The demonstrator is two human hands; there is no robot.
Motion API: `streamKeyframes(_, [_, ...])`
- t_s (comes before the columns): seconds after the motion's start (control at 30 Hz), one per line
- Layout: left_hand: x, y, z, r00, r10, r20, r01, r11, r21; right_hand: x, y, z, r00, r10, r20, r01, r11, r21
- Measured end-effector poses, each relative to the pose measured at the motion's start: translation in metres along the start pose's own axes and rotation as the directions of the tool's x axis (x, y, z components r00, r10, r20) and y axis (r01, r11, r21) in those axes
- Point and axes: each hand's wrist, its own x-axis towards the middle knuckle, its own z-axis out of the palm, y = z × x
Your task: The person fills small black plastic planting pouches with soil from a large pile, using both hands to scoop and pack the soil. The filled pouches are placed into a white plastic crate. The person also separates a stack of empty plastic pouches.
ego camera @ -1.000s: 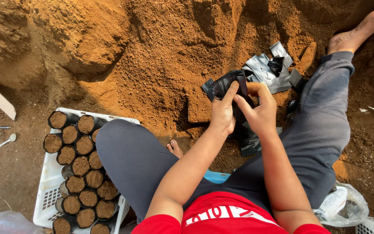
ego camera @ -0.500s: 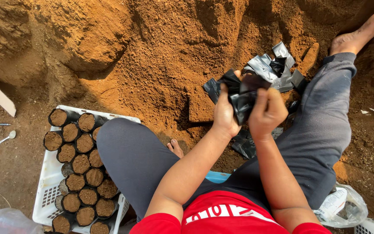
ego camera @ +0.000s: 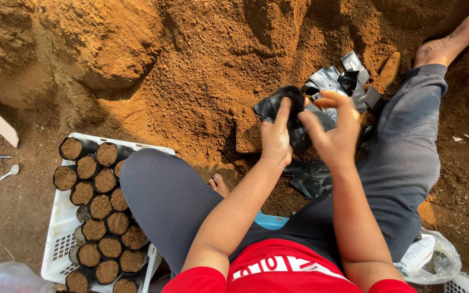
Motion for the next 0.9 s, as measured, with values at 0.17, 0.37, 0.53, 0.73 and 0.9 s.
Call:
streamKeyframes(0.17, [0.001, -0.001, -0.004, 0.994, -0.07, -0.085, 0.07, 0.998, 0.002, -0.004, -0.003, 0.012, 0.986, 0.129, 0.11, -0.132, 0.991, 0.019])
streamKeyframes(0.37, [0.003, -0.002, -0.006, 0.986, -0.162, -0.038, 0.158, 0.983, -0.092, -0.007, -0.003, 0.013, 0.996, -0.004, 0.093, 0.002, 1.0, 0.021])
streamKeyframes(0.53, [0.0, -0.007, -0.006, 0.975, -0.217, 0.042, 0.221, 0.96, -0.172, -0.01, 0.007, 0.02, 0.99, 0.141, -0.005, -0.14, 0.985, 0.099])
streamKeyframes(0.73, [-0.003, -0.014, 0.0, 0.959, -0.225, 0.174, 0.261, 0.941, -0.216, -0.028, 0.016, 0.029, 0.955, 0.139, -0.263, -0.012, 0.902, 0.431])
streamKeyframes(0.9, [0.0, -0.008, -0.002, 0.984, -0.173, 0.039, 0.177, 0.957, -0.228, -0.021, 0.031, 0.018, 0.88, 0.442, -0.173, -0.078, 0.495, 0.866])
